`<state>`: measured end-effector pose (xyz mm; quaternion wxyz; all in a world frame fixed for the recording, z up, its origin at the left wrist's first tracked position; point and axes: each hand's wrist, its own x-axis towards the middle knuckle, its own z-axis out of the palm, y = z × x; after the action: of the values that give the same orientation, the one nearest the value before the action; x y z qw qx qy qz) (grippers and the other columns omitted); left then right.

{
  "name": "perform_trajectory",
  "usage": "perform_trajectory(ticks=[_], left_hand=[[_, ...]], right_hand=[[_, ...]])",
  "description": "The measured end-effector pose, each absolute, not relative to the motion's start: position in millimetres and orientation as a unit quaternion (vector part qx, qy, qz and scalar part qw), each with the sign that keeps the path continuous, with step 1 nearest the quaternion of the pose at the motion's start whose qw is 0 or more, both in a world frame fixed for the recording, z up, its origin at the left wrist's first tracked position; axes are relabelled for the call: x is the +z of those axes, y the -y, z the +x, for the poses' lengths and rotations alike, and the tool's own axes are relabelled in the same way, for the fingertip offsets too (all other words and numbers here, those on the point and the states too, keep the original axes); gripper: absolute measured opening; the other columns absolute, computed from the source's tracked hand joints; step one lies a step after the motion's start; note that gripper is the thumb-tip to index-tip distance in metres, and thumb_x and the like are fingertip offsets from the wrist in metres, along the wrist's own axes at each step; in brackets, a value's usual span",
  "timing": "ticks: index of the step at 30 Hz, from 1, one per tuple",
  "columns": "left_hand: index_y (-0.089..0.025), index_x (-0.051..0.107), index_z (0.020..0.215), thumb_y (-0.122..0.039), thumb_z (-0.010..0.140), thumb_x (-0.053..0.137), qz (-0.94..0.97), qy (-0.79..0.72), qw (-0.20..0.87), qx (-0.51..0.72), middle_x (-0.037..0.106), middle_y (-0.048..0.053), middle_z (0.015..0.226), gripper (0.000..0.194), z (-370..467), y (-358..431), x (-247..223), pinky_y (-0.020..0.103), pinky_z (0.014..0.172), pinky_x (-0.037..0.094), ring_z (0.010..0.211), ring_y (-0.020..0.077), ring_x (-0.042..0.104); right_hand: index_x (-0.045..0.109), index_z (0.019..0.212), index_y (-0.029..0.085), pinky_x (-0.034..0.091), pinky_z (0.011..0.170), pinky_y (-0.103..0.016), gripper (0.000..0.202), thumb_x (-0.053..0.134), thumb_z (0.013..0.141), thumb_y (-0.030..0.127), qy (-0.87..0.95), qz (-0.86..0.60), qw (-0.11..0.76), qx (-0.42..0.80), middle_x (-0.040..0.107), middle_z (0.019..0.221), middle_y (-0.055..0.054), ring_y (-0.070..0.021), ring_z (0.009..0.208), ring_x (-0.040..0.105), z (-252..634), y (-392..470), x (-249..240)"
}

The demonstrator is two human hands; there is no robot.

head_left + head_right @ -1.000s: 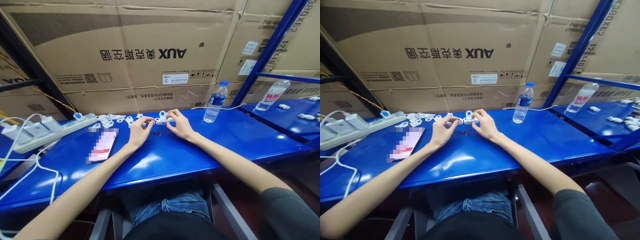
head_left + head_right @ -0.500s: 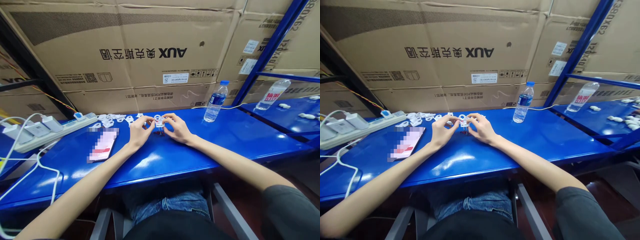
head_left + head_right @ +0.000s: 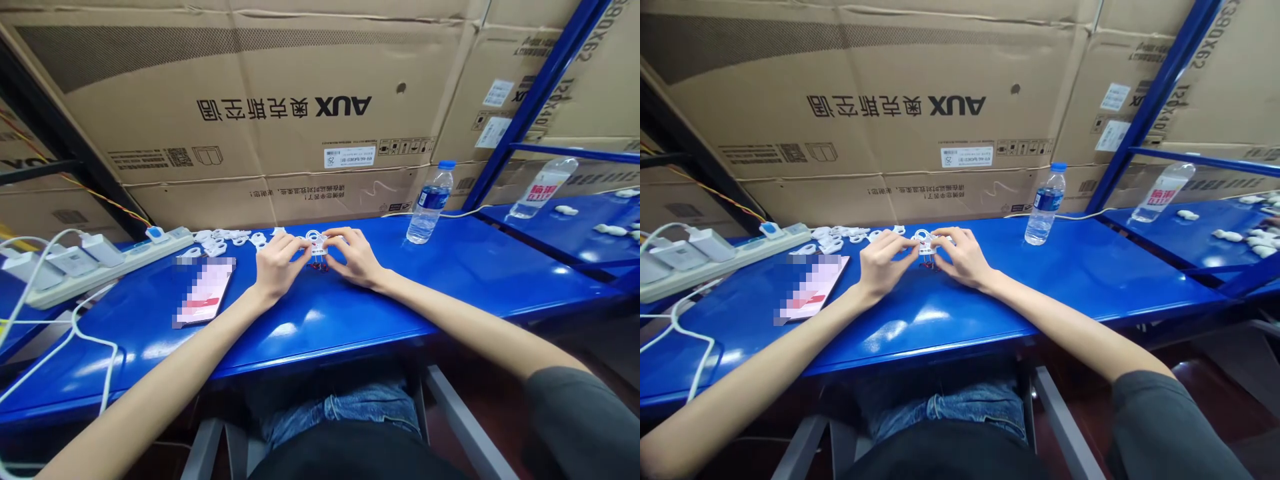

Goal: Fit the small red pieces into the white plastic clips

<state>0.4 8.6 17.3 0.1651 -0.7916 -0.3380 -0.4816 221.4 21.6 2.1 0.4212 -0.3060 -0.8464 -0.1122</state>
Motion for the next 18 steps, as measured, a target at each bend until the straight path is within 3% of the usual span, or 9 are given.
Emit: perform_trajectory(ticks=[6,18], left_hand=[[-0.023,0.074,0.095,-0.035,0.105,0.053,-0.815,0.378,0.111,-0.426,0.077,0.005,0.094,0.027,-1.0,-7.1,19.0,0.035,0.083,0.054,0.089,0.0211,0.068],[-0.02,0.067,0.129,-0.026,0.101,0.052,-0.807,0.424,0.057,-0.407,0.077,0.006,0.108,0.032,1.5,-8.7,13.3,0.033,0.084,0.056,0.087,0.0187,0.071]], right_hand=[[0.067,0.109,0.023,0.043,0.11,-0.047,0.015,0.056,0.102,0.028,0.846,-0.321,0.408,-0.12,0.072,0.128,-0.011,-0.0256,0.121,0.065,223.5,-20.3,2.3],[0.066,0.116,0.022,0.042,0.109,-0.048,0.02,0.053,0.103,0.03,0.84,-0.373,0.384,-0.093,0.069,0.136,-0.011,-0.0292,0.125,0.06,232.0,-33.9,8.4]])
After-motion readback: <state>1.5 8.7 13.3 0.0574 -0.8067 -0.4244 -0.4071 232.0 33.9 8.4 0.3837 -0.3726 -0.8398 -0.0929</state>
